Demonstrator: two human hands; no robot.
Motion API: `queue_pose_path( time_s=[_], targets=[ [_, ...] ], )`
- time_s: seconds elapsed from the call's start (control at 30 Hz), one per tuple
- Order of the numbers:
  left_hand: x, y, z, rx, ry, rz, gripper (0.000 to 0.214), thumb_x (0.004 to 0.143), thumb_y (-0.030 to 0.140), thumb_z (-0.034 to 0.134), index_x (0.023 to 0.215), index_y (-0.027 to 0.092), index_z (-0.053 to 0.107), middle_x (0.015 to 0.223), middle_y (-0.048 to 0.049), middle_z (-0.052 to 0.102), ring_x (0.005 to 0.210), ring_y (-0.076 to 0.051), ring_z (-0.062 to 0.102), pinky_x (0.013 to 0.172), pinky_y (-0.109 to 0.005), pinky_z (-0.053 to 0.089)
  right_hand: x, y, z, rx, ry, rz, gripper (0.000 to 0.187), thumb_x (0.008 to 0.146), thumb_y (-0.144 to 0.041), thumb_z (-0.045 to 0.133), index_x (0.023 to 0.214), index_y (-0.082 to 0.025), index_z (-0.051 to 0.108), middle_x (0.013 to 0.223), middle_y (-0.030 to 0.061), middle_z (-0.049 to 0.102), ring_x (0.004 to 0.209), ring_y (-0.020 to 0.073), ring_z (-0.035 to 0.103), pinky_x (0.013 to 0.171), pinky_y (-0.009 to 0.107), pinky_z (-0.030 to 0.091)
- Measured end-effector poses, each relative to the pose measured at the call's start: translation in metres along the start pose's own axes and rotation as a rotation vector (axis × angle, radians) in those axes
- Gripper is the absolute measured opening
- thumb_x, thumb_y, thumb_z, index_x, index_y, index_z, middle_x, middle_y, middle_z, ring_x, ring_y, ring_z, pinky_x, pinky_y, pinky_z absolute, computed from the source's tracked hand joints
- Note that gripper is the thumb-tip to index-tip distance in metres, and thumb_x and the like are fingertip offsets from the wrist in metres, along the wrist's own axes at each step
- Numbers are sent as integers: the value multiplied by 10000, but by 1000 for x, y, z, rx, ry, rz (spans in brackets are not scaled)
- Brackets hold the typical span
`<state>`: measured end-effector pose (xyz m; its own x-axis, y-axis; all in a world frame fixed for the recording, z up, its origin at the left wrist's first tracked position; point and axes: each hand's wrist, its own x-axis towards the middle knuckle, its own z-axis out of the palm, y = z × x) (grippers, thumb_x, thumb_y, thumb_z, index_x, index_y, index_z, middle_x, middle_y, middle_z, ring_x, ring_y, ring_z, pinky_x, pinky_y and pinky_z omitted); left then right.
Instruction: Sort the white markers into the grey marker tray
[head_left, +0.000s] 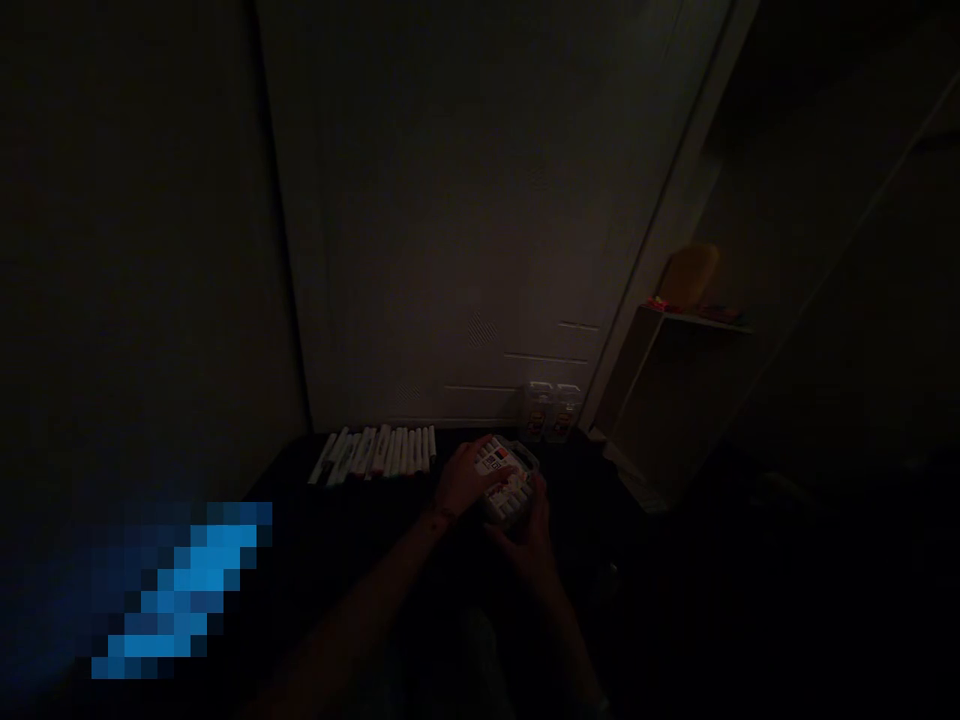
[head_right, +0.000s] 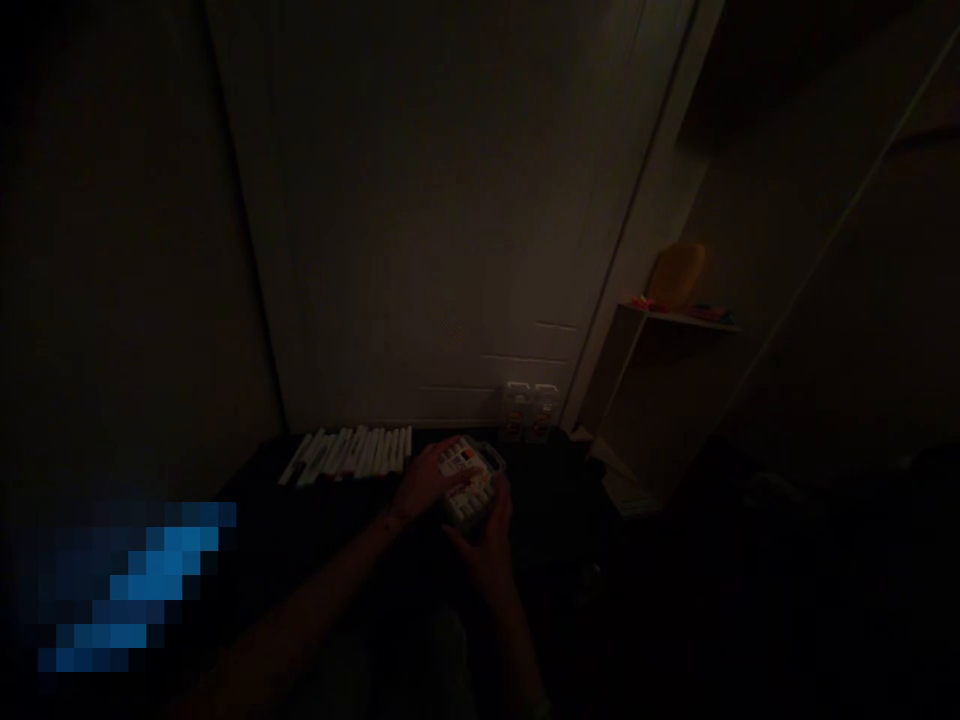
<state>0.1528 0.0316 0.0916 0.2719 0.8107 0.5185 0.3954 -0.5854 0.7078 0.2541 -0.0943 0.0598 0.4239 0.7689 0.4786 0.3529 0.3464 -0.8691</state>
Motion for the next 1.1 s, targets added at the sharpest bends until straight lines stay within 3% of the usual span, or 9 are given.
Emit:
queue_pose_path(
  time_s=[0.1, 0.23, 0.37, 0.43, 0.5, 0.63, 0.77, 0.97, 1.1],
  targets=[
    [3, -5, 2, 27, -31, 29, 701, 543, 558, 655, 1154, 244, 514, 989, -48, 554, 915, -215, 549, 836, -305, 411, 0, 9, 4, -119, 37, -32, 897, 556, -375, 705, 1321, -243, 258, 1382, 89, 181, 1263, 270, 251, 1018, 433, 291],
    [10, -15, -1, 51, -79, 43, 693, 576, 556, 633, 1178, 244, 491, 1014, -58, 547, 916, -208, 545, 838, -309, 414, 3, 15, 12, -198, 80, -77, 810, 585, -388, 670, 1296, -248, 307, 1329, 87, 263, 1208, 260, 333, 999, 401, 319],
    [6, -26, -10, 47, 57, 50, 578, 720, 497, 524, 1213, 205, 446, 1144, -83, 491, 1054, -215, 476, 929, -346, 355, 25, 25, 21, -297, 150, -114, 810, 609, -399, 642, 1312, -213, 288, 1327, 97, 265, 1210, 253, 320, 1006, 375, 296],
    [-10, -32, -14, 144, 104, 106, 541, 748, 466, 500, 1221, 214, 431, 1199, -86, 456, 1124, -229, 409, 977, -383, 297, 43, 35, 25, -330, 213, -88, 800, 616, -408, 630, 1308, -189, 295, 1309, 107, 284, 1198, 251, 330, 1001, 368, 294],
    [-34, -39, -14, 283, 74, 115, 517, 756, 444, 492, 1220, 225, 431, 1229, -95, 438, 1145, -250, 370, 975, -426, 274, 61, 49, 30, -352, 260, -53, 762, 613, -416, 622, 1276, -169, 340, 1286, 118, 305, 1170, 251, 355, 990, 364, 301],
    [-83, -56, -10, 513, -102, 21, 543, 742, 415, 508, 1251, 271, 390, 1313, -66, 363, 1175, -259, 316, 954, -458, 253, 86, 74, 50, -391, 311, 26, 707, 600, -416, 623, 1204, -120, 404, 1255, 155, 315, 1108, 261, 401, 952, 352, 331],
    [-104, -69, -10, 601, -139, -91, 442, 771, 400, 457, 1198, 285, 451, 1273, -48, 409, 1143, -244, 342, 929, -438, 259, 95, 85, 72, -479, 338, 71, 675, 609, -423, 619, 1164, -91, 424, 1268, 197, 280, 1120, 279, 391, 947, 351, 318],
    [-105, -73, -13, 579, -138, -114, 401, 780, 375, 442, 1172, 298, 474, 1252, -32, 439, 1121, -231, 356, 925, -424, 248, 103, 89, 91, -676, 365, 171, 772, 576, -548, 632, 1158, -76, 444, 1232, 271, 348, 1193, 373, 267, 962, 506, 200],
    [-104, -73, -14, 520, -139, -106, 386, 773, 354, 462, 1155, 310, 490, 1248, -15, 453, 1127, -224, 354, 940, -423, 233, 106, 93, 99, -726, 382, 278, 850, 548, -634, 597, 1178, -87, 434, 1261, 309, 315, 1230, 429, 150, 894, 644, 106]
  ],
)
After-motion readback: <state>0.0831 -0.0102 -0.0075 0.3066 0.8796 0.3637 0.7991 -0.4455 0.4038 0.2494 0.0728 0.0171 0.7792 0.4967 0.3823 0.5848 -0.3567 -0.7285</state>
